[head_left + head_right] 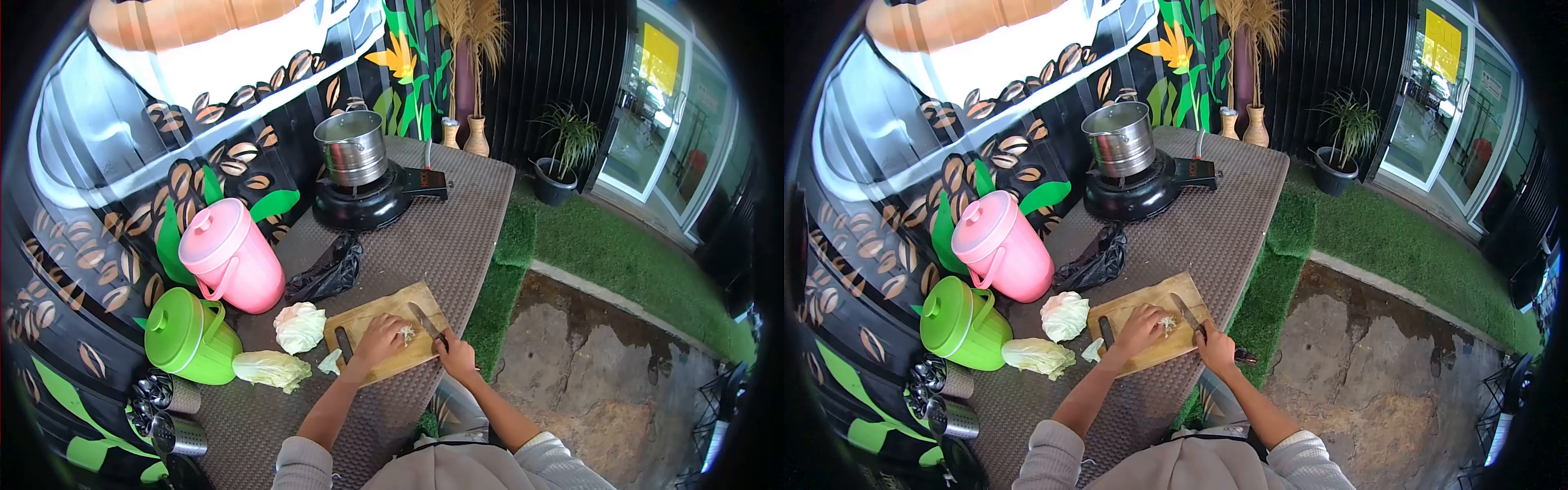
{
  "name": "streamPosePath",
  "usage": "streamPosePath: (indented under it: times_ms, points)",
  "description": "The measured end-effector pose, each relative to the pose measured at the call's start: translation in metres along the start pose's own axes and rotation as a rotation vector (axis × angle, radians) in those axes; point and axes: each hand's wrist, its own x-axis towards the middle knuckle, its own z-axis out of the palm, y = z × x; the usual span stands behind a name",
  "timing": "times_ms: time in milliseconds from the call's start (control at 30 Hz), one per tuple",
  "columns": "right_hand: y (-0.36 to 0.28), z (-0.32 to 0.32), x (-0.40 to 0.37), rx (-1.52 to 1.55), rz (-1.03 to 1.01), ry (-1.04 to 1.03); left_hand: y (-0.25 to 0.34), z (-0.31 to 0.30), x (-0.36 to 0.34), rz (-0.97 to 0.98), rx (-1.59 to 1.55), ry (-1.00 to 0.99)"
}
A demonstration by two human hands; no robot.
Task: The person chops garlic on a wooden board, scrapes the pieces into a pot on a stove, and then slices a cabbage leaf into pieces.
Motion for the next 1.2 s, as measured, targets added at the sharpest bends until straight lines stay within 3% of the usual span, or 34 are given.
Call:
streamPosePath:
  times_ms: [333, 667, 767, 867, 933, 1200]
  points:
    - [-0.001, 0.001, -0.018, 0.028, 0.027, -0.014, 0.024, 0.030, -0.007, -0.237, 0.151, 0.263]
    - [-0.004, -0.001, -0.026, -0.069, 0.003, -0.059, 0.033, 0.007, -0.023, -0.149, 0.127, 0.256]
    - [0.000, 0.004, -0.027, -0.089, -0.023, -0.065, 0.030, 0.002, -0.026, -0.111, 0.151, 0.161]
    - [-0.006, 0.006, -0.031, -0.125, 0.009, -0.168, 0.021, 0.011, -0.029, -0.223, 0.099, 0.228]
    - [-0.009, 0.012, -0.036, -0.144, -0.011, -0.187, 0.020, 0.019, -0.027, -0.357, -0.144, 0.228]
    - [-0.015, 0.016, -0.034, -0.080, -0.077, -0.268, 0.019, 0.033, -0.026, -0.429, -0.217, 0.240]
